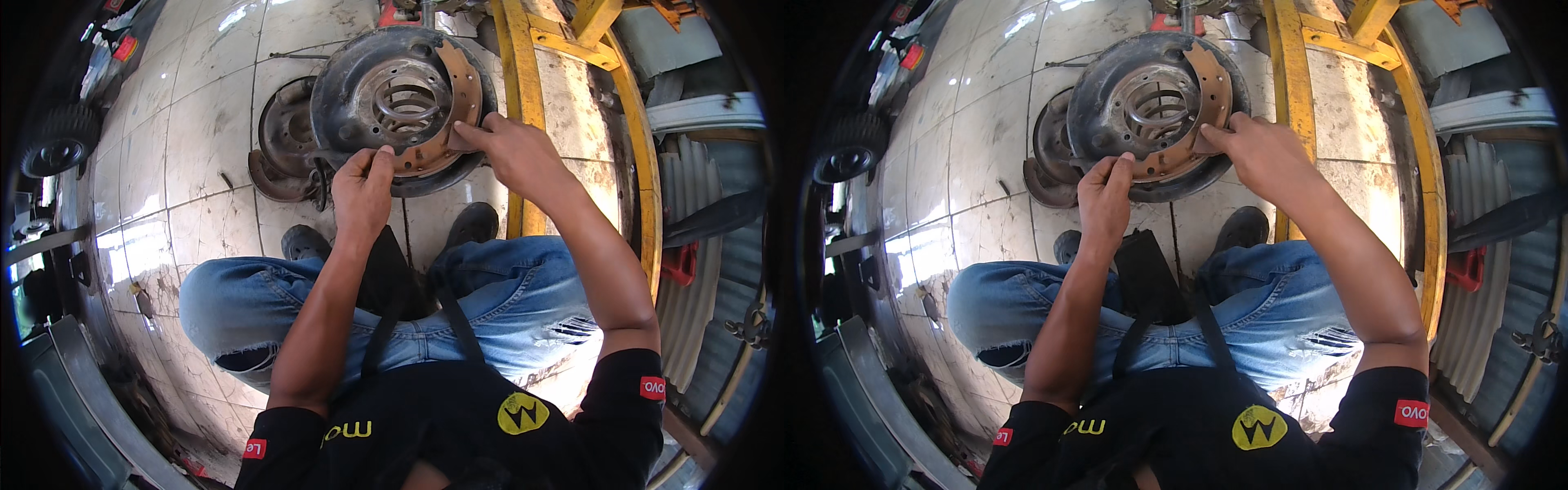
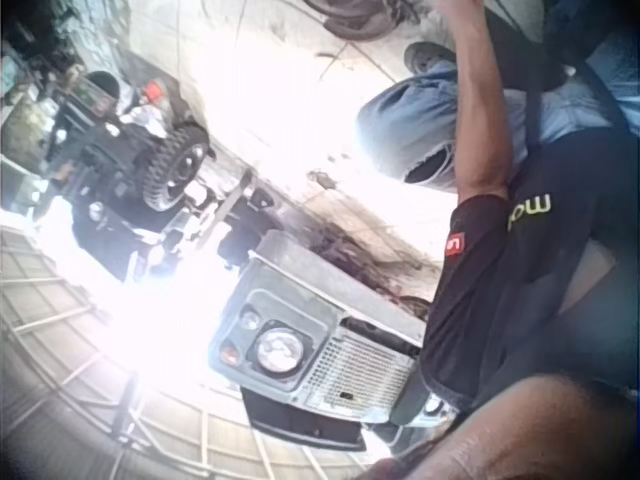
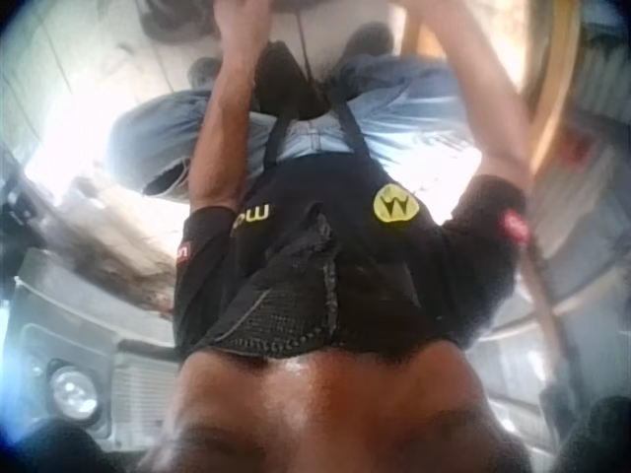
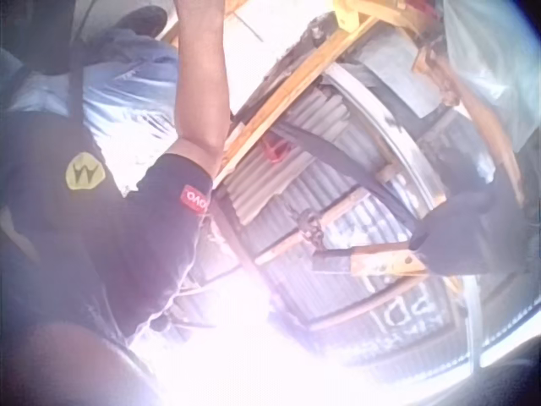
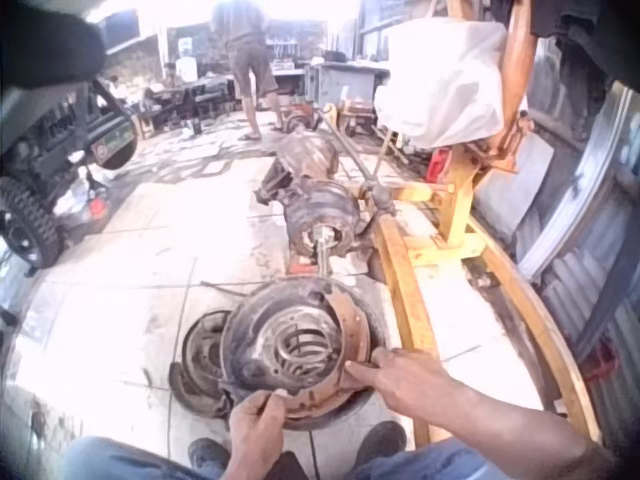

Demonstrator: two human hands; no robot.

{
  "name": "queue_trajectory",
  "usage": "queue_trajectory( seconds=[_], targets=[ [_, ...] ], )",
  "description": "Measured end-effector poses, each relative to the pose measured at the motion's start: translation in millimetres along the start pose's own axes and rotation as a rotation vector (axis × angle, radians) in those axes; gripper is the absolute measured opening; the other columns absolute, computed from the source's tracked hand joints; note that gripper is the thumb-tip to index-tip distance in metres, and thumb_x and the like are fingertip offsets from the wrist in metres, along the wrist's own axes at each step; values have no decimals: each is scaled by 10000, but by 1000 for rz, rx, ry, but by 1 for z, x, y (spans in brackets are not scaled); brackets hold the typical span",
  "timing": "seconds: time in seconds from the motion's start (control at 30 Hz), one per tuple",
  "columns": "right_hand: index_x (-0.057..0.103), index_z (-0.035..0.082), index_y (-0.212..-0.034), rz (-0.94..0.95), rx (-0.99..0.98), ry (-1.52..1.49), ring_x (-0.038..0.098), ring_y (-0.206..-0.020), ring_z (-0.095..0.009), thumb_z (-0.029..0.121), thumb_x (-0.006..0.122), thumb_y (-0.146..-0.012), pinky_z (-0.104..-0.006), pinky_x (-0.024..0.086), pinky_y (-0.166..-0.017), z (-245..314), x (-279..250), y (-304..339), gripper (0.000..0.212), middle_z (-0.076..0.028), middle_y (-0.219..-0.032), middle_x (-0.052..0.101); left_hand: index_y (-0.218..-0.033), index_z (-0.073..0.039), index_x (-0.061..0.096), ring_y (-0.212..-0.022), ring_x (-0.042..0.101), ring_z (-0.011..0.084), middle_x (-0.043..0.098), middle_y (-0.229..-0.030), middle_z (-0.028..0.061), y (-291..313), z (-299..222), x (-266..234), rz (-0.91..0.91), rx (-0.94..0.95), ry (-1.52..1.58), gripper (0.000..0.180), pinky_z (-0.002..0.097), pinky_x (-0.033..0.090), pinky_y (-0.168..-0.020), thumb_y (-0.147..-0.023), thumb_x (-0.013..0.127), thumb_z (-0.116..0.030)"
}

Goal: The person sits on the floor and repeatedly rubs a curved brake shoe against a brake drum to smooth or clean the surface. The person holds the brake shoe with both hands and moves it back and forth along the drum's inner surface.

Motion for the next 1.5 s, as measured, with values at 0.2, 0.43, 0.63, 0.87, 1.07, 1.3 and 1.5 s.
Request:
queue_trajectory(
  seconds=[0.2, 0.43, 0.63, 0.87, 1.07, 1.3, 1.5],
  targets=[
    [634, 171, -1267, -23, 39, -25, 671, -892, -340, 30, 548, -838, -444, 552, -744, -5, -5, 0, 460, -147, -951, 640, -850, 53, 660, -652, 417, 63, 495, -664, -33, 0, -4, 3, 18, -25, 3, 309, 252, 374, -605, -959, 621, -234],
    [646, 143, -1224, 11, 23, -59, 678, -879, -352, 46, 530, -863, -451, 545, -729, 4, -15, 2, 391, -164, -945, 649, -851, 48, 671, -649, 408, 53, 497, -668, -42, 2, -7, 5, 7, 4, 11, 312, 244, 362, -592, -962, 625, -239],
    [639, 122, -1240, 51, 36, -62, 677, -897, -360, 49, 536, -860, -458, 550, -751, 6, -13, 9, 400, -167, -974, 658, -854, 49, 673, -646, 411, 52, 506, -666, -39, 1, -5, 4, 20, 16, 1, 305, 244, 364, -589, -958, 628, -234],
    [638, 133, -1248, 45, -44, -121, 682, -877, -341, 49, 549, -850, -436, 552, -737, 21, -8, 12, 416, -153, -943, 654, -862, 52, 677, -643, 412, 52, 501, -661, -42, 1, -3, 5, 10, -2, 31, 309, 243, 363, -589, -958, 629, -237],
    [643, 146, -1229, -73, 88, 22, 689, -862, -319, 60, 562, -848, -431, 550, -717, 1, -23, 0, 400, -146, -903, 656, -852, 52, 671, -656, 418, 51, 507, -669, -41, 0, -5, 5, 24, -4, 1, 315, 242, 367, -599, -963, 623, -239],
    [665, 137, -1186, 9, -31, -37, 693, -841, -313, 72, 571, -840, -427, 548, -696, 26, -16, 16, 365, -148, -902, 665, -848, 50, 669, -653, 416, 56, 507, -669, -37, 0, -4, 3, 8, 10, 7, 314, 244, 369, -604, -960, 623, -240],
    [683, 157, -1172, -7, -59, -93, 689, -852, -315, 89, 567, -852, -428, 545, -710, 30, -17, 15, 347, -148, -910, 672, -856, 52, 673, -656, 422, 58, 512, -670, -33, 2, -3, 4, 28, -16, -22, 313, 245, 373, -607, -959, 624, -239]
  ],
)
Point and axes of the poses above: each hand's wrist, its own y-axis away from the middle knuckle, its own x-axis out of the palm, z = x × y, the point moved 7 cm from there along -y, towards the middle knuckle
